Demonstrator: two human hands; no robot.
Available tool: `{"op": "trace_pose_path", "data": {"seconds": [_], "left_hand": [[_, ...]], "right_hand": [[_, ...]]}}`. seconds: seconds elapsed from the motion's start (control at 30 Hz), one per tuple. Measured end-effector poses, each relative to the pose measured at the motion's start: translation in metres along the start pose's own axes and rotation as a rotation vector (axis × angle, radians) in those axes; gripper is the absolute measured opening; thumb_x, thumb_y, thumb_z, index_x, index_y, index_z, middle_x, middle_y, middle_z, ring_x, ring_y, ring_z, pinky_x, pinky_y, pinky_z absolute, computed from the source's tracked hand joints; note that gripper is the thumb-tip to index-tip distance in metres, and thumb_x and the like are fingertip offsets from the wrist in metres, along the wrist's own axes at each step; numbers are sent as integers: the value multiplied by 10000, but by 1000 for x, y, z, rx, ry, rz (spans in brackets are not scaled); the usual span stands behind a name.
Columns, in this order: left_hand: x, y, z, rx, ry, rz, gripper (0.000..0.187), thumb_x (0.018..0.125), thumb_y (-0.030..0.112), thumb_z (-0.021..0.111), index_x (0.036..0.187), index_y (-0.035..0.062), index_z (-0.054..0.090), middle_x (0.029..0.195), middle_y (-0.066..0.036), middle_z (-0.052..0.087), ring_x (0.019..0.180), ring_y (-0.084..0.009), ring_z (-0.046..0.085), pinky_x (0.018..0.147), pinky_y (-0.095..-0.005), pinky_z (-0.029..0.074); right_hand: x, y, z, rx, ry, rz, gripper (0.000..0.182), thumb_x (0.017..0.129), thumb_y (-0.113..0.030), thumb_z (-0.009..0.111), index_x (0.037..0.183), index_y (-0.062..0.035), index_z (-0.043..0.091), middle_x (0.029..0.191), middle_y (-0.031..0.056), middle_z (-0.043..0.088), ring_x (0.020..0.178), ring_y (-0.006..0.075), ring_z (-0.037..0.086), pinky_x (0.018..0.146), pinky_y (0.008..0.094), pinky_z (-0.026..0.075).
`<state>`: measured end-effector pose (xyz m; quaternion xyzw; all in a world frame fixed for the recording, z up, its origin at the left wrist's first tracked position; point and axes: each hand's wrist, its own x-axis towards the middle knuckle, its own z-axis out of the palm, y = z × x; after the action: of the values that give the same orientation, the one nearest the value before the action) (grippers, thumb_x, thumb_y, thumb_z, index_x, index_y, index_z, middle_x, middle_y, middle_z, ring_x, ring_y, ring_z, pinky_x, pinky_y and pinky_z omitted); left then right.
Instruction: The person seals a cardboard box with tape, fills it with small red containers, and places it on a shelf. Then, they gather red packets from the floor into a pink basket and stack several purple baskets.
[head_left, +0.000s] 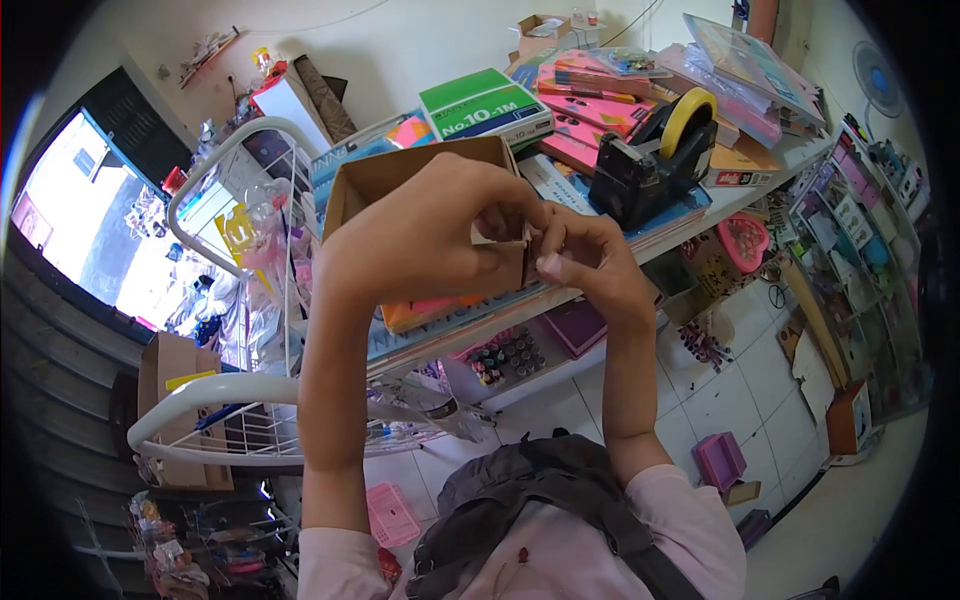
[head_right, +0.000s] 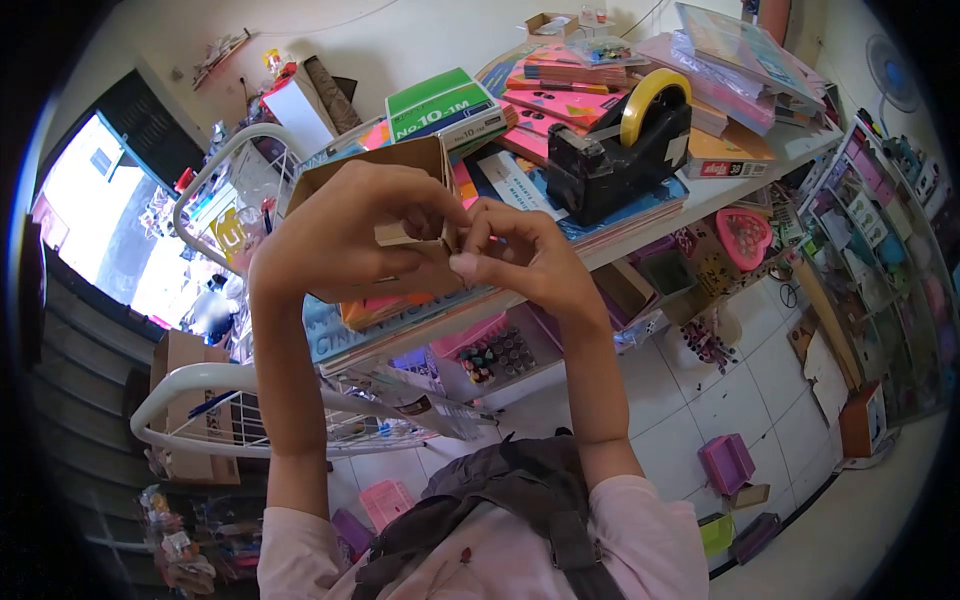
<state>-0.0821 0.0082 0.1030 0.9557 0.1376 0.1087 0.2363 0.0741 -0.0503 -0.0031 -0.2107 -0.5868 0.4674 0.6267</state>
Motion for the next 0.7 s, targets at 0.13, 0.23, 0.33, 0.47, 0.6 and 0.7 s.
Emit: {"op": "trace_pose_path", "data": {"seconds": [0.13, 0.23, 0.33, 0.47, 0.6, 0.7], "left_hand": [[4, -1, 1, -103, -36, -98, 347, 610, -68, 581, 953, -19, 556, 842, -80, 588, 756, -138, 576, 709, -259, 473], [5, -7, 4, -300, -42, -122, 346, 619, -86, 563, 961, -39, 549, 895, -86, 588, 819, -138, 572, 758, -267, 470], [4, -10, 6, -376, -26, -145, 358, 611, -93, 567, 964, -43, 547, 918, -93, 585, 849, -147, 570, 772, -275, 467], [4, -12, 8, -420, -3, -120, 388, 603, -102, 563, 984, -33, 547, 938, -89, 582, 866, -147, 563, 786, -280, 459], [2, -13, 8, -418, 3, -134, 411, 594, -103, 566, 997, -26, 548, 956, -82, 580, 869, -147, 560, 795, -276, 451], [2, -15, 9, -417, 22, -144, 402, 585, -89, 569, 982, -25, 554, 943, -75, 581, 865, -143, 560, 798, -268, 446]], "right_hand": [[1, -7, -1, 30, 17, 77, 169, 714, -101, 625, 601, -14, 534, 727, 27, 475, 720, 92, 454, 639, 225, 360], [2, -6, -5, 15, 58, 112, 200, 725, -122, 624, 583, -21, 526, 681, 12, 478, 642, 74, 470, 580, 210, 369], [4, -5, -7, -19, 83, 141, 224, 735, -143, 623, 571, -33, 519, 625, -5, 477, 567, 55, 477, 520, 192, 369], [5, -9, -9, -74, 70, 195, 224, 721, -142, 617, 582, -9, 500, 690, 24, 487, 628, 80, 475, 564, 212, 386], [5, -4, -5, -18, 97, 114, 231, 748, -156, 619, 568, -52, 519, 593, -19, 484, 547, 45, 480, 495, 184, 371], [4, -3, -5, 41, 93, 115, 206, 747, -158, 620, 602, -48, 525, 597, -20, 483, 557, 46, 482, 499, 184, 374]]}}
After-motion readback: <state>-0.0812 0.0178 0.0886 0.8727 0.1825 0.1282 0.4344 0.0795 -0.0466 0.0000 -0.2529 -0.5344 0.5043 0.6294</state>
